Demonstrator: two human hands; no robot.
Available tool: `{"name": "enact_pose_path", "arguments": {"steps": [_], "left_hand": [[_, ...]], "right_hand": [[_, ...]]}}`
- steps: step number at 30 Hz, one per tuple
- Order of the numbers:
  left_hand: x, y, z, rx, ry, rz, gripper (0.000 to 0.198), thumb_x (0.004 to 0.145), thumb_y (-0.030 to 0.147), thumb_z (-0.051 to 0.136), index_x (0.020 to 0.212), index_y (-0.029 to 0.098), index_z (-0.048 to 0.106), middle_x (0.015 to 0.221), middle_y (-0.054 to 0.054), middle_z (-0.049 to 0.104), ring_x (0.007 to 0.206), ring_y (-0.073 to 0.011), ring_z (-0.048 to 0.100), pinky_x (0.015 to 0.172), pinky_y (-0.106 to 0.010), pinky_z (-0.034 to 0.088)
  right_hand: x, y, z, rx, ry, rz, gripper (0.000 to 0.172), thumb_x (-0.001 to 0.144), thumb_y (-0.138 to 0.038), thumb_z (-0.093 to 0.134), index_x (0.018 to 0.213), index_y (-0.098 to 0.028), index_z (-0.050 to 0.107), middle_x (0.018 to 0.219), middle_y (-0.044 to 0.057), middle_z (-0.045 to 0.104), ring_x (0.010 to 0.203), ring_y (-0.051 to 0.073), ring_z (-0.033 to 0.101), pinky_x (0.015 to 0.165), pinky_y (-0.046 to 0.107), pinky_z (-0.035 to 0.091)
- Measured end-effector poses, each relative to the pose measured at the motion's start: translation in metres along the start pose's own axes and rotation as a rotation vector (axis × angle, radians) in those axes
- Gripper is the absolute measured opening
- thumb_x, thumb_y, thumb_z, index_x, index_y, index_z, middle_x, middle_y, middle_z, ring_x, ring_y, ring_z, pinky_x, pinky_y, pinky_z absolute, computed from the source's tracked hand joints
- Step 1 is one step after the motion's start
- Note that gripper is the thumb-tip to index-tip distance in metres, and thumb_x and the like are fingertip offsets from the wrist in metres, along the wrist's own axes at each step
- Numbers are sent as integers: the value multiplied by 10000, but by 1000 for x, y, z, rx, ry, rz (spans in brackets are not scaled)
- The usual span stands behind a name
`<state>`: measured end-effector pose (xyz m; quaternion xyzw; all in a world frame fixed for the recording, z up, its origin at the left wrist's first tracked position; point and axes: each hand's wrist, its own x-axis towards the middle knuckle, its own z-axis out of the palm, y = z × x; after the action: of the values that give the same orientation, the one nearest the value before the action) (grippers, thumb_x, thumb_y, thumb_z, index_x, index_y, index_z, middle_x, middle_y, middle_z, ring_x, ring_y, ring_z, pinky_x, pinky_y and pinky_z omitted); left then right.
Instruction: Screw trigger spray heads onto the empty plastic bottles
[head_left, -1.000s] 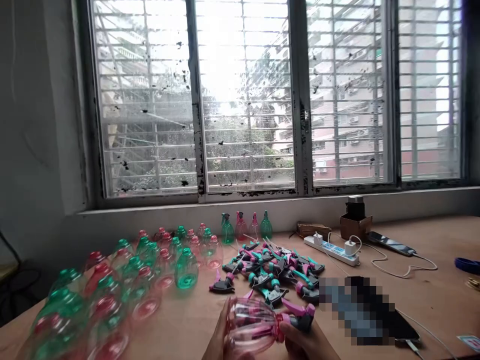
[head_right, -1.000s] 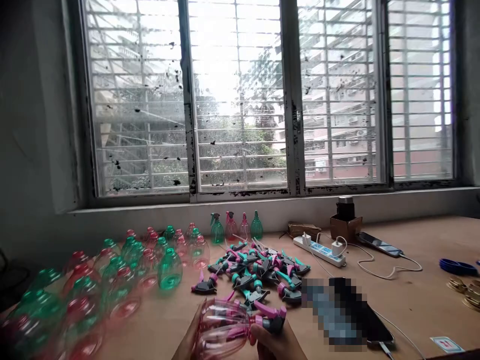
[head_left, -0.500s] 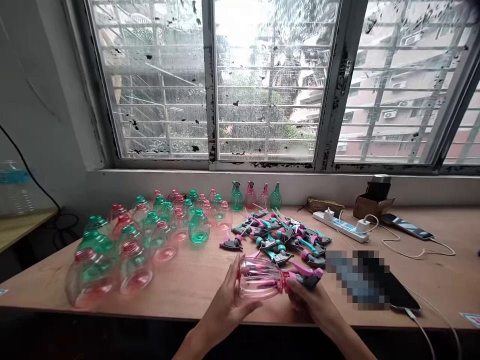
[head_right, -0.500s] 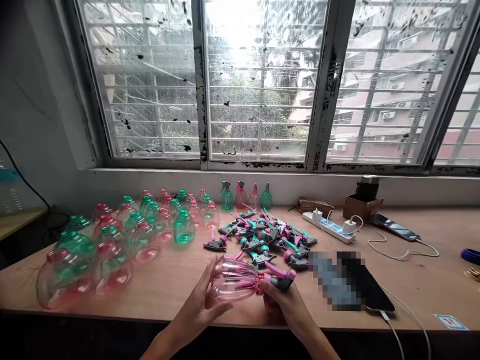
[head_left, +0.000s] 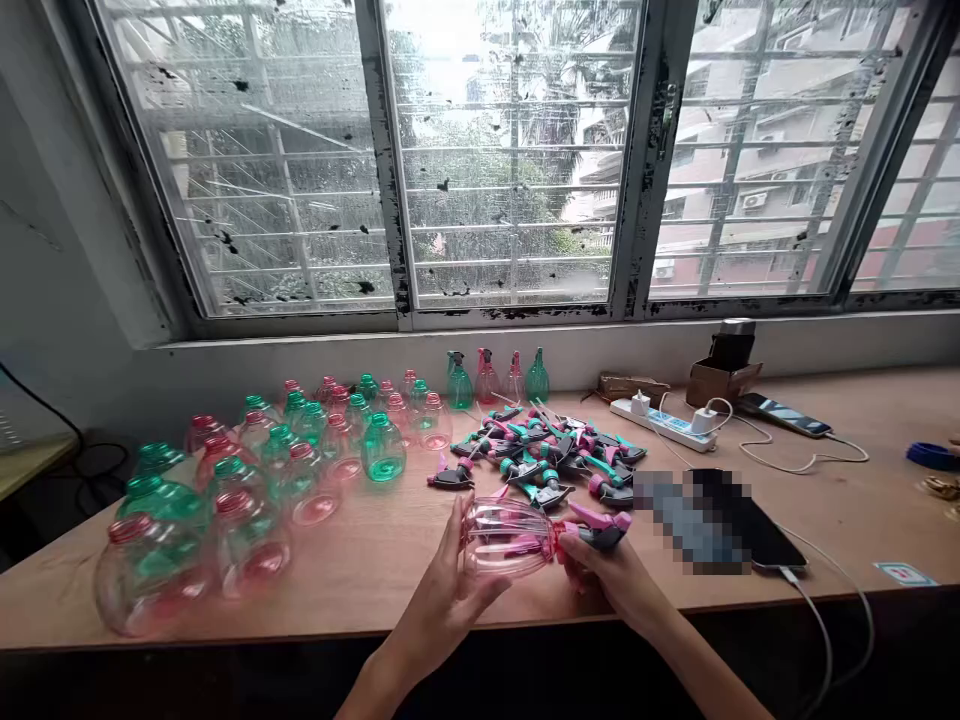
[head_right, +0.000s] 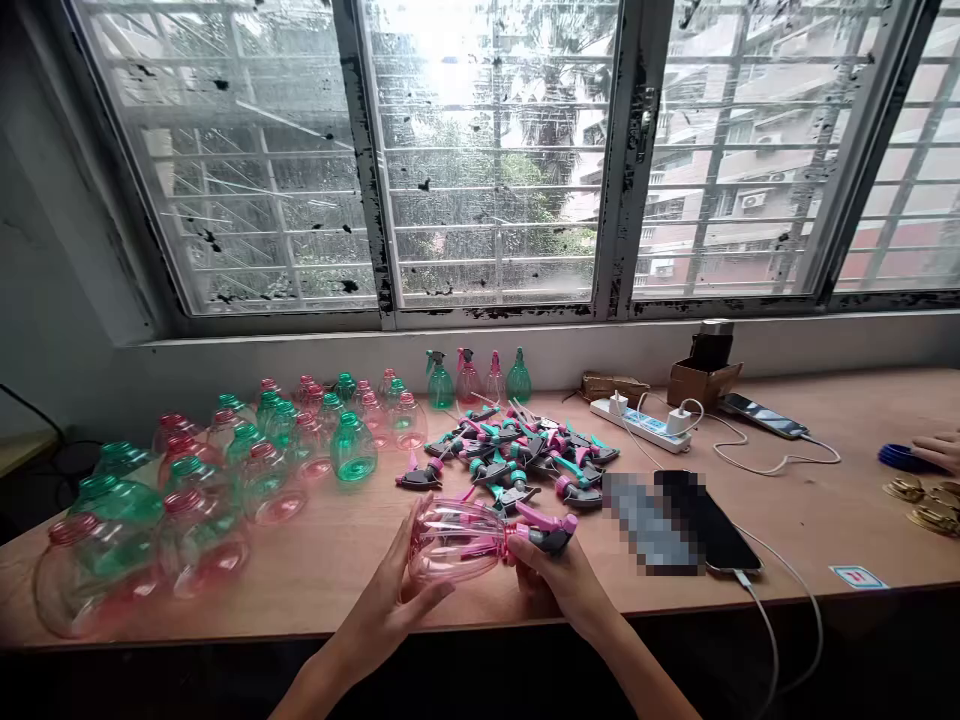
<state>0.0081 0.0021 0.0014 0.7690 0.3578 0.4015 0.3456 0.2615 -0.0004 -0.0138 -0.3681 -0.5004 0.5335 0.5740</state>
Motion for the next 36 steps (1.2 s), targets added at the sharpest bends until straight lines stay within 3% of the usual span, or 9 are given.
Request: {"name": "enact_pose_path", "arguments": {"steps": [3, 9, 12, 15, 20, 24, 30, 33, 36], "left_hand": [[1, -2, 0, 71, 4, 35, 931, 968, 419, 649, 1629, 357, -4, 1735, -72, 113, 1579, -328, 150, 1284, -519, 161], [-1, -8, 4, 131, 18, 107, 931, 1015, 349, 566, 1593, 413, -161, 1744, -42, -8, 1582, -328, 133, 1264, -557, 221], [-1, -7, 4, 111, 23, 85, 1015, 973, 396, 641, 1602, 383, -156, 1741, -80, 20, 1567, -359, 189, 1258, -564, 244], [0, -4, 3, 95, 29, 51, 950, 990, 419, 607, 1617, 366, -105, 1735, -95, 77, 1553, -360, 237, 1259, -559, 247], [1, -3, 4, 156, 85, 83, 914, 976, 419, 634, 1620, 402, -14, 1715, -68, 180, 1567, -345, 189, 1265, -554, 225], [-1, -6, 5, 192, 76, 110, 858, 1011, 396, 569, 1610, 428, -45, 1707, -55, 203, 1564, -323, 214, 1258, -557, 237], [-1, -19, 6, 224, 86, 105, 960, 966, 435, 635, 1623, 347, -60, 1706, -123, 209, 1548, -367, 253, 1249, -594, 244], [0, -16, 6, 240, 67, 96, 927, 970, 428, 633, 1630, 337, -11, 1699, -128, 228, 1550, -367, 246, 1251, -595, 243], [1, -9, 6, 228, 63, 95, 930, 984, 409, 616, 1625, 354, -56, 1704, -114, 209, 1549, -353, 255, 1245, -570, 282]], "right_hand": [[1, 3, -3, -3, -7, -12, 421, 808, -562, 800, 771, -152, 711, 628, 4, 639, 483, 114, 529, 447, 230, 390], [2, 1, 0, 14, -3, -16, 429, 769, -569, 829, 740, -161, 703, 648, 8, 647, 478, 110, 519, 436, 233, 393], [4, 3, 1, -1, -30, -30, 431, 755, -562, 843, 729, -158, 699, 625, -4, 627, 473, 106, 509, 440, 235, 406], [5, 8, -2, -1, -50, -42, 430, 781, -558, 825, 714, -153, 696, 625, -3, 623, 481, 106, 509, 443, 235, 411], [4, 12, -4, 39, -3, -26, 387, 798, -537, 823, 833, -169, 709, 650, 6, 665, 489, 117, 537, 446, 231, 408], [3, 11, -3, 54, 8, -28, 379, 804, -537, 817, 817, -176, 703, 686, 15, 682, 496, 117, 541, 445, 230, 403], [2, 11, -4, 22, -21, -19, 403, 821, -543, 801, 739, -156, 724, 662, 28, 672, 498, 115, 539, 472, 243, 411], [1, 10, -5, 44, -21, -29, 371, 848, -518, 787, 766, -161, 724, 673, 28, 682, 510, 116, 552, 482, 240, 408], [1, 9, -5, 58, -13, -26, 353, 849, -500, 793, 775, -164, 716, 669, 22, 683, 511, 116, 560, 485, 237, 411]]}}
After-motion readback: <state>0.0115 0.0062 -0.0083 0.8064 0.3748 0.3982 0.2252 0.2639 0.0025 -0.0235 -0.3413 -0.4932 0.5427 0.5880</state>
